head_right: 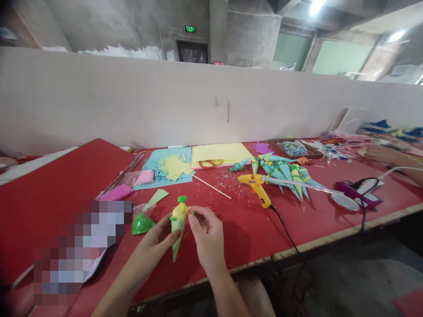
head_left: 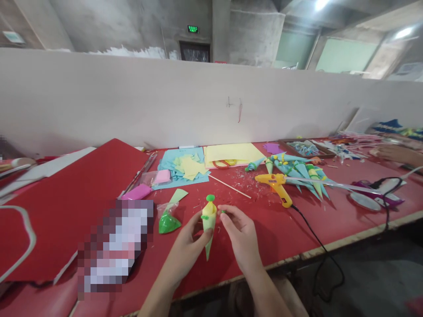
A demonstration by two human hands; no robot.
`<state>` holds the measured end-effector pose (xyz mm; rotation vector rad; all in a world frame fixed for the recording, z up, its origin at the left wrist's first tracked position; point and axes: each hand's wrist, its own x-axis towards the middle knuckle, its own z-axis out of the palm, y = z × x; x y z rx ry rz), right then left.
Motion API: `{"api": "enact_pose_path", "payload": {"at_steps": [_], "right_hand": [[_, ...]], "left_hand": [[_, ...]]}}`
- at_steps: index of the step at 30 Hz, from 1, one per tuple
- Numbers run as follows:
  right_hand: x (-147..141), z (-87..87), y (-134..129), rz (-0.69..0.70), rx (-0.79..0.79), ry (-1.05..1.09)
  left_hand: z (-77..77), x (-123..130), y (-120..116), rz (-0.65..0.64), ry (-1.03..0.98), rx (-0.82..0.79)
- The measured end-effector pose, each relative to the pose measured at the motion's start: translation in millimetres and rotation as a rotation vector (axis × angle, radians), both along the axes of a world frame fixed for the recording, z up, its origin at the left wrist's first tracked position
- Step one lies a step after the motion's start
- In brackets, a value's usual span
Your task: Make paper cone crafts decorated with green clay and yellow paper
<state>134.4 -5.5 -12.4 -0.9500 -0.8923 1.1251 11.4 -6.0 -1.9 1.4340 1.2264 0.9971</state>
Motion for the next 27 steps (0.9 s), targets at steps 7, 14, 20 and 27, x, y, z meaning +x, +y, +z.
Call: {"api": "enact_pose_path", "payload": {"at_steps": [7, 14, 20, 27], "right_hand": [[0, 0.1, -6, 0.016, -0.013, 0.012], [7, 4.8, -14, -0.03, 0.023, -0.028], [8, 4.5, -15, -0.014, 0.016, -0.055], [10, 7.0, -17, -0.08, 0.169, -0.189]], "left_hand": [[3.0, 7, -5, 0.014, -0.06, -0.043], [5.0, 5, -11, 0.038, -0.061, 0.001], [7.5, 8, -12, -0.009, -0.045, -0.028], [13.8, 10, -15, -0.026, -0.09, -0.08]]}}
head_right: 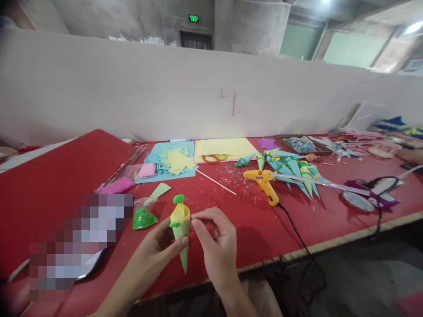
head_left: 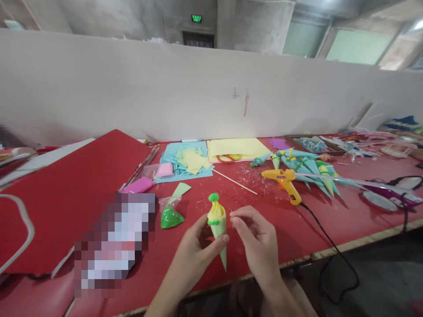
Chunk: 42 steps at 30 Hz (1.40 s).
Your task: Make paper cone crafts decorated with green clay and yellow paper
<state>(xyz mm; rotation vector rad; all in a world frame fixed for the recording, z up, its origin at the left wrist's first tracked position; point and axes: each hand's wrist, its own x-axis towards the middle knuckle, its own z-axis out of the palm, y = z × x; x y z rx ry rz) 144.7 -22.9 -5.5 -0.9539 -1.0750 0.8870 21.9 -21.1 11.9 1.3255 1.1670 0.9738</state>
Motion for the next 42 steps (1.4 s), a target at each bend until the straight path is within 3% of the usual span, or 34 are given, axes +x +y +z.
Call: {"api": "enact_pose_path", "payload": {"at_steps": [5, 10, 17, 27, 37, 42], "right_hand": [[-1.6, -0.5, -1.0, 0.005, 0.067, -0.157], [-0.4, -2.6, -0.9, -0.029, 0.026, -0.12], [-0.1, -2.2, -0.1, 0.02, 0.098, -0.131], [-2.5, -0.8, 0.7, 0.111, 0.031, 0.012], [-0.4, -2.5, 0.7, 0.06, -0.064, 0.084], [1.8, 0.0, 0.2, 0.062, 0.038, -0.024]], "left_hand": [[-0.8, -0.5, 0.2, -0.022, -0.026, 0.012], [-4.4, -1.3, 0.2, -0.01, 0.016, 0.022], [-4.1, 1.2, -1.4, -0.026, -0.049, -0.014], [-0.8, 2.5, -1.7, -0.013, -0.077, -0.006], [-1.4, 1.8, -1.1, 0.005, -0.042, -0.005], [-1.6, 4.2, -0.9, 0.003, -0.052, -0.004]]}}
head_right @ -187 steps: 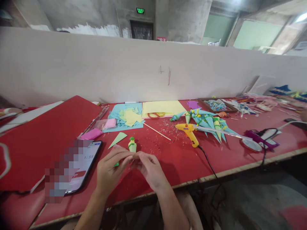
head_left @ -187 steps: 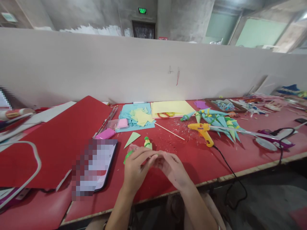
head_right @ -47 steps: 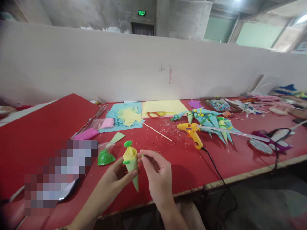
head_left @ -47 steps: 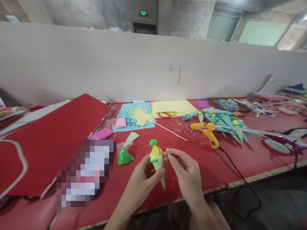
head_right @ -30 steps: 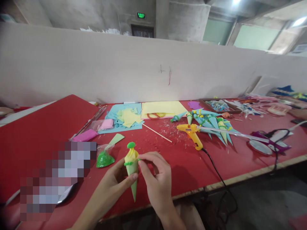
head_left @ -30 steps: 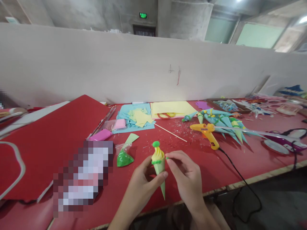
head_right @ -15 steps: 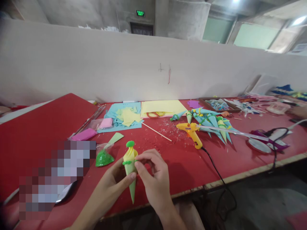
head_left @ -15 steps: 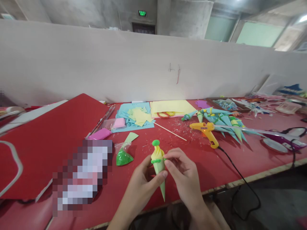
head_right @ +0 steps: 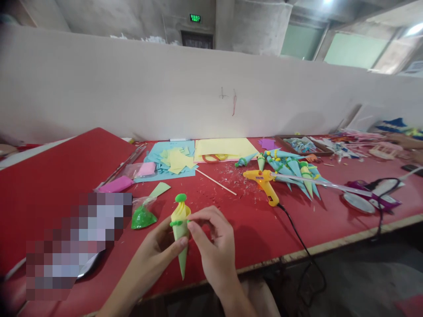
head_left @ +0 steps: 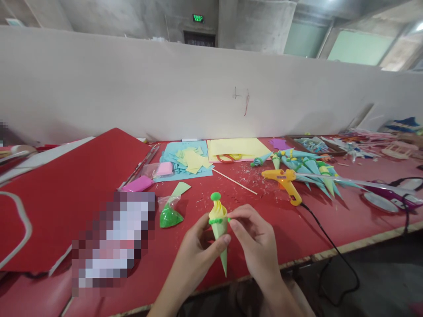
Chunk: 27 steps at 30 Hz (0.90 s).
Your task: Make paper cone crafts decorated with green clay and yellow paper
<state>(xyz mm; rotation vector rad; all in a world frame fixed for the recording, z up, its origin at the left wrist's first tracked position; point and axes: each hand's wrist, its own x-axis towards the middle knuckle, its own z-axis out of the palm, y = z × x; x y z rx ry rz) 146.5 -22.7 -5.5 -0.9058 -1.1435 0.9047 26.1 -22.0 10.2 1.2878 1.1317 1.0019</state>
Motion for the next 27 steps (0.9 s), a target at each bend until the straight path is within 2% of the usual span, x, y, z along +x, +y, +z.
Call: {"api": "enact_pose_path", "payload": {"at_steps": [7, 15, 20, 27], "right_hand": [[2.4, -0.3, 1.7, 0.031, 0.026, -0.102], [2.6, -3.3, 3.7, 0.053, 0.021, -0.093], [2.2, -1.5, 2.3, 0.115, 0.025, -0.093], [1.3, -3.5, 3.2, 0.125, 0.022, -0.105]], "left_hand": [[1.3, 2.4, -0.4, 0.002, 0.01, 0.0], [-0.2, 0.8, -0.4, 0.027, 0.065, 0.07], [-1.5, -3.2, 0.0, -0.029, 0.071, 0.074], [3.9, -0.3, -0.9, 0.018, 0.185, 0.093]]}}
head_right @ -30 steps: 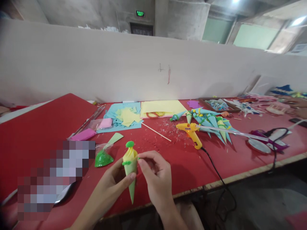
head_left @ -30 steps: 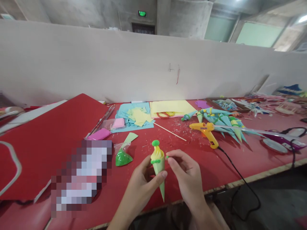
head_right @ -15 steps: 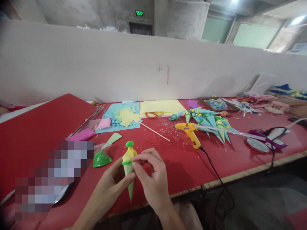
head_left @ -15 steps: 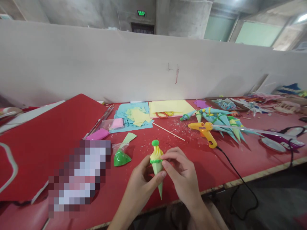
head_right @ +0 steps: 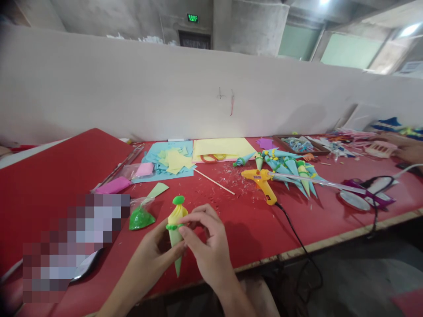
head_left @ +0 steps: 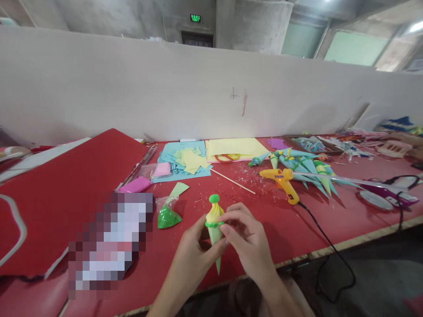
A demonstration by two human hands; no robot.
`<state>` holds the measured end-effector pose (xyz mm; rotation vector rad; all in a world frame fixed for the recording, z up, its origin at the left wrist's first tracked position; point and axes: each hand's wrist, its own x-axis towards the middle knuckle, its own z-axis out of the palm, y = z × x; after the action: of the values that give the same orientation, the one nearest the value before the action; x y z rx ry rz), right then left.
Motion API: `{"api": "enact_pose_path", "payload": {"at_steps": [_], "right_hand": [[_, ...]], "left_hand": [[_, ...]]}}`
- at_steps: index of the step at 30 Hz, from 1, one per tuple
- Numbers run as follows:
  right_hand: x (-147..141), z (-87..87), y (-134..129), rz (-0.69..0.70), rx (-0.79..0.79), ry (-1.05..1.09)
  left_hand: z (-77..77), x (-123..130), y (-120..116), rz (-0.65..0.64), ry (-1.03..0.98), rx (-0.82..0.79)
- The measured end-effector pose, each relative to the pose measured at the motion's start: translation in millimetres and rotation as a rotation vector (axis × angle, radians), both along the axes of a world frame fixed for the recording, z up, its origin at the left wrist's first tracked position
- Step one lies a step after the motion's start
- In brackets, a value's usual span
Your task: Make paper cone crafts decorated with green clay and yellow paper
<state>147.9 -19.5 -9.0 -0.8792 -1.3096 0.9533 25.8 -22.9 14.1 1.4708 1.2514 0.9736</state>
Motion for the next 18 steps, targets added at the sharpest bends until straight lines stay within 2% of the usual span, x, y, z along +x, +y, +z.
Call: {"api": "enact_pose_path", "payload": {"at_steps": [10, 18], "right_hand": [[-2.7, 3.7, -4.3, -0.027, 0.073, -0.099], [-6.4, 2.0, -4.1, -0.078, 0.068, -0.102]], "left_hand": [[-8.9, -3.7, 0.4, 0.076, 0.115, 0.099], [-6.2, -2.3, -1.0, 0.134, 0.186, 0.135]]}}
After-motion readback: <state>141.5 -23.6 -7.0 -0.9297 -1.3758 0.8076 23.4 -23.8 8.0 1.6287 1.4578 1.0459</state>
